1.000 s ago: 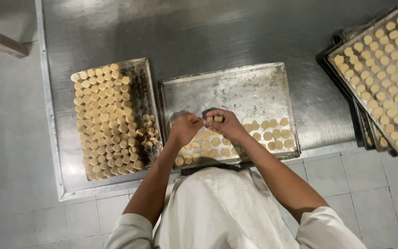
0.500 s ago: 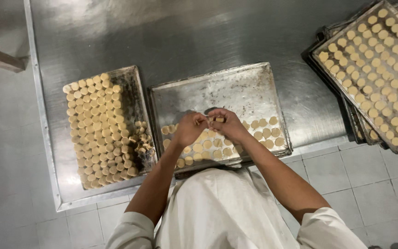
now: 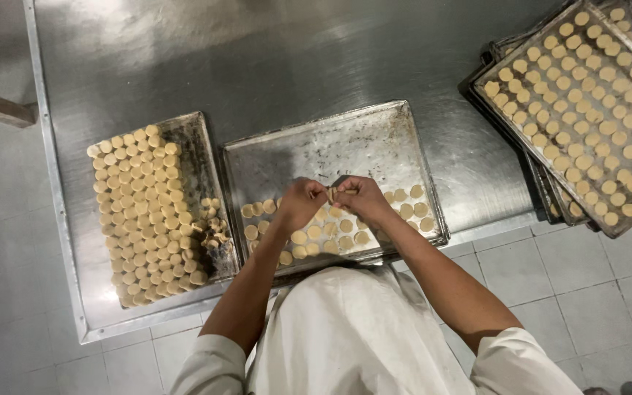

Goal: The person arranges small circular pieces of dough on baking trays by hand. They move full and empty trays around a stainless steel table and transfer individual dough pieces from one tray to another.

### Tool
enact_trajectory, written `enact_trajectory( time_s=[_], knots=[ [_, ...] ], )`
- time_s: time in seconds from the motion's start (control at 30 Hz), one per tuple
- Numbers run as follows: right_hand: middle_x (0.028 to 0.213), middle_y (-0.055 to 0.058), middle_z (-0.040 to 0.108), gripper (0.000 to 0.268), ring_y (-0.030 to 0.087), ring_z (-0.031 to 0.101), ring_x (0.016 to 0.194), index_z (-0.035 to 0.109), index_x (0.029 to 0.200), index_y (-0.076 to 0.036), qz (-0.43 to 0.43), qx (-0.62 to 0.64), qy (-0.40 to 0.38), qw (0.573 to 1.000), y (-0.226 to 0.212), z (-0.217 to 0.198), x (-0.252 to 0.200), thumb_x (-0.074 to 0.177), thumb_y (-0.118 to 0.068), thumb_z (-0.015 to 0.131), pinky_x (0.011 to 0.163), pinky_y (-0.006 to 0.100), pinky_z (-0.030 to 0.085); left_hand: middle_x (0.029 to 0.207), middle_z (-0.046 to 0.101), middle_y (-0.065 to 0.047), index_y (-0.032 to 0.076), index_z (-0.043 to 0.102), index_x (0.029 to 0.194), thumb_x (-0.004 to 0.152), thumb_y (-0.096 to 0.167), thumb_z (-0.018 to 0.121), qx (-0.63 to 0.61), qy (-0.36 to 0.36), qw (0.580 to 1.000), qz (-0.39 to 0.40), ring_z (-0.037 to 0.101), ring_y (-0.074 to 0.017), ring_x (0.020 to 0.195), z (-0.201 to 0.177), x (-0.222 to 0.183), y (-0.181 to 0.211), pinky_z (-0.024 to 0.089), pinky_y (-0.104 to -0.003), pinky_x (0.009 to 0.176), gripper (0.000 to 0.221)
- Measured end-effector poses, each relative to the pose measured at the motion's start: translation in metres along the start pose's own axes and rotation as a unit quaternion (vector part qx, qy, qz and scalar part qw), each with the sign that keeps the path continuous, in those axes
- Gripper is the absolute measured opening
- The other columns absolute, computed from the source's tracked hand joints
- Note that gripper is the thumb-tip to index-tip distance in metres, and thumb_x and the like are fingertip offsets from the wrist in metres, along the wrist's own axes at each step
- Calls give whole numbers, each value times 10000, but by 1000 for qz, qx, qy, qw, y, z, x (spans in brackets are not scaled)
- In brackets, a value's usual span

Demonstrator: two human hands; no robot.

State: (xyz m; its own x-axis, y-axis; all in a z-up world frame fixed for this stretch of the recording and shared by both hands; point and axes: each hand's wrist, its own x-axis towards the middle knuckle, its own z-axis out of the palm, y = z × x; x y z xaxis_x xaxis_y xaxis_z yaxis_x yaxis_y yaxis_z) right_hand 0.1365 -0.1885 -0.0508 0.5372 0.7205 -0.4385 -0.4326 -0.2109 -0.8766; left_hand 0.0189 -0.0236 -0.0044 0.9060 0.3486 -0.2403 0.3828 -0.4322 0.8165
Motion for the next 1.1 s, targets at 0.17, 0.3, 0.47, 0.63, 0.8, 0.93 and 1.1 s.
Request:
enact_trajectory(
  time_s=[0.17, 0.3, 0.47, 0.63, 0.8, 0.93, 1.1],
  knots=[
    [869, 84, 715, 38, 137, 716, 771, 673, 922, 17, 31, 48, 19, 998, -1, -11, 1, 896, 19, 700, 687, 238, 610, 829, 702, -168, 9, 735, 828, 865, 252, 750, 171, 104, 980, -11, 669, -288, 711, 3, 0, 12, 519, -433, 632, 246],
    [934, 76, 725, 48, 121, 695, 814, 723, 950, 7, -26, 2, -27, 999, -5, -15, -7, 918, -27, 711, 703, 245, 589, 894, 758, -142, 48, 733, 931, 893, 256, 676, 12, -20, 999, -42, 731, -285, 822, 12, 4, 22, 566, -423, 748, 219],
    [994, 69, 653, 60, 193, 641, 857, 775, 931, -84, -101, -399, 102, 906, -27, -20, -20, 892, -129, 784, 700, 327, 519, 1081, 681, -162, 77, 727, 977, 966, 223, 638, 188, 46, 981, -32, 661, -345, 990, 25, 8, 22, 522, -473, 850, 171],
    [1030, 62, 623, 275, 183, 625, 907, 706, 1069, -84, -140, -341, 104, 924, -36, -38, -29, 810, -11, 765, 720, 299, 530, 1065, 689, -129, 65, 704, 923, 920, 317, 670, 184, 107, 977, 1, 671, -330, 972, 31, -1, 28, 536, -458, 840, 254],
    [954, 69, 703, 336, 131, 658, 780, 626, 1188, -58, -40, 38, 21, 998, -43, -58, -33, 877, 35, 714, 607, 251, 515, 1004, 692, -119, 66, 719, 915, 941, 370, 678, 75, 18, 997, -19, 674, -261, 929, 39, 12, 59, 534, -405, 846, 308],
    [1011, 40, 724, 305, 80, 652, 743, 645, 1179, -37, -36, 59, -5, 998, -42, -64, -35, 891, 45, 702, 612, 216, 527, 997, 685, -112, 50, 718, 955, 923, 318, 682, 23, 20, 999, 21, 680, -238, 875, 50, 20, 71, 539, -381, 793, 273],
    [940, 107, 686, 267, 112, 654, 706, 640, 1207, -32, -3, 68, 15, 998, -33, -75, -35, 946, 19, 662, 572, 230, 497, 882, 732, -77, 46, 704, 968, 949, 248, 627, -37, -12, 999, 5, 699, -198, 781, 58, 31, 63, 558, -356, 717, 217]
  ],
)
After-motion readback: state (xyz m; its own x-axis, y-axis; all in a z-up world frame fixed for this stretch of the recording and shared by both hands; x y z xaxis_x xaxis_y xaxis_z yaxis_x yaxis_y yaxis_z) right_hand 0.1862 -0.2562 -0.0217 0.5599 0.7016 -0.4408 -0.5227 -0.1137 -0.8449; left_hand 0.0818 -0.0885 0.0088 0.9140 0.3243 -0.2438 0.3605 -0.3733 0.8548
